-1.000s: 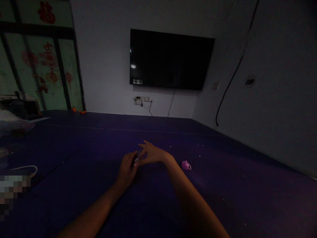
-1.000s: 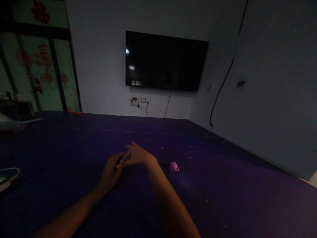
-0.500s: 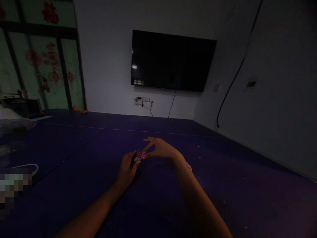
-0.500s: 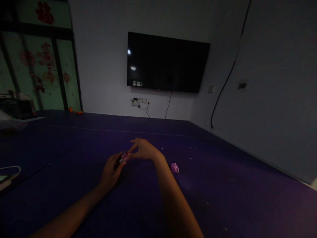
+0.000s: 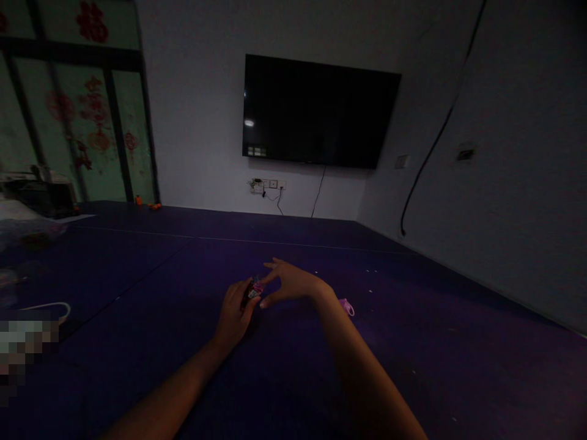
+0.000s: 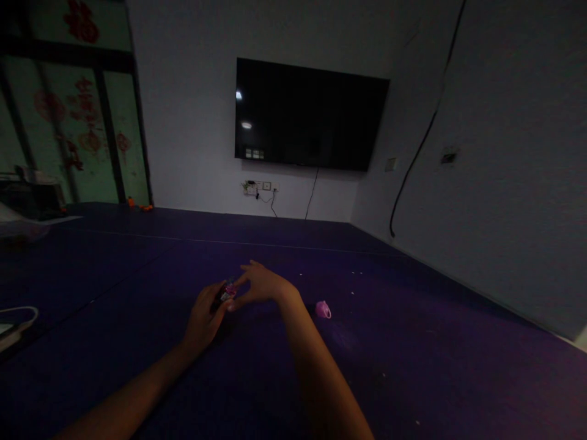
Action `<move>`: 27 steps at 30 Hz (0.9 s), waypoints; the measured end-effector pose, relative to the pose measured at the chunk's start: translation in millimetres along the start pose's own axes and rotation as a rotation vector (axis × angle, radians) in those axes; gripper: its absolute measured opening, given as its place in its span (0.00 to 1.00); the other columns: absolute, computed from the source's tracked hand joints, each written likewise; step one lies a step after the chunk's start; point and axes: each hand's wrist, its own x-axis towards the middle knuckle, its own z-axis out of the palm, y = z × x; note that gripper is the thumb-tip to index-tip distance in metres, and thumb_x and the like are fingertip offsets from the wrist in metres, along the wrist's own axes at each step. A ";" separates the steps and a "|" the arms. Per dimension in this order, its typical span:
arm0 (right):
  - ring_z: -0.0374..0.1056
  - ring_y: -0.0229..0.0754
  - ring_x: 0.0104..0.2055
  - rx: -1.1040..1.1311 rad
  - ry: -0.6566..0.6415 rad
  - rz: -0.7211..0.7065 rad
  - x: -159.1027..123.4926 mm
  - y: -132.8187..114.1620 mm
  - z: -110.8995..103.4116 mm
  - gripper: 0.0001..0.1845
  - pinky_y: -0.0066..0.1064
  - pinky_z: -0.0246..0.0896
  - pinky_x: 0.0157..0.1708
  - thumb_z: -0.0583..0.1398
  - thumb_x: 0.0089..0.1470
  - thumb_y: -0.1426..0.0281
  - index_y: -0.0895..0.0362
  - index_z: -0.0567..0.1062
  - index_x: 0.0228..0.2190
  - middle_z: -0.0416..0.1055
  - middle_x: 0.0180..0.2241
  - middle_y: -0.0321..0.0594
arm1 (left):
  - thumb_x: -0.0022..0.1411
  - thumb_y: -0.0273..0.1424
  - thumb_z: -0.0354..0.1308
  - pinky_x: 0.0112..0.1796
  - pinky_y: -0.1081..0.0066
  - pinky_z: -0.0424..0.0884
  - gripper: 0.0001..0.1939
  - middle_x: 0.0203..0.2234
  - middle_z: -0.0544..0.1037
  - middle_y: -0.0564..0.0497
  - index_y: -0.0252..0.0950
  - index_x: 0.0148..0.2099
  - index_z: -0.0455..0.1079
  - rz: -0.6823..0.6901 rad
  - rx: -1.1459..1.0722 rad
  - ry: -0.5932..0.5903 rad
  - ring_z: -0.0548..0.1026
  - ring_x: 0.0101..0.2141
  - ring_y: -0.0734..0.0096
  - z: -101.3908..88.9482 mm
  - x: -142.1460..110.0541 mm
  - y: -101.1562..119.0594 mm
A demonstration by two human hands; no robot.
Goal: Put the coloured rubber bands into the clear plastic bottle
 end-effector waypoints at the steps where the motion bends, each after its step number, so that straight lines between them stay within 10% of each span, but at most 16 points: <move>1: 0.50 0.49 0.63 0.000 0.006 -0.003 0.0 -1.3 -0.5 0.24 0.44 0.35 0.63 0.68 0.38 0.56 0.48 0.78 0.40 0.72 0.47 0.41 | 0.62 0.33 0.51 0.43 0.58 0.70 0.17 0.42 0.74 0.44 0.39 0.53 0.64 -0.002 0.000 -0.001 0.72 0.44 0.60 -0.1 0.1 0.1; 9: 0.54 0.51 0.61 -0.027 0.173 0.097 -10.9 -2.3 -16.3 0.20 0.41 0.48 0.59 0.66 0.41 0.55 0.53 0.80 0.35 0.64 0.55 0.45 | 0.62 0.35 0.52 0.42 0.59 0.71 0.17 0.42 0.73 0.44 0.39 0.53 0.64 -0.033 -0.012 0.016 0.72 0.43 0.60 1.7 -1.3 -1.8; 27: 0.53 0.52 0.61 -0.038 0.083 0.049 -7.8 -8.3 -10.1 0.21 0.42 0.45 0.60 0.67 0.41 0.58 0.50 0.78 0.40 0.65 0.54 0.44 | 0.63 0.34 0.51 0.41 0.60 0.71 0.17 0.42 0.74 0.45 0.40 0.54 0.63 -0.010 0.014 0.027 0.72 0.43 0.60 1.2 -0.9 -3.5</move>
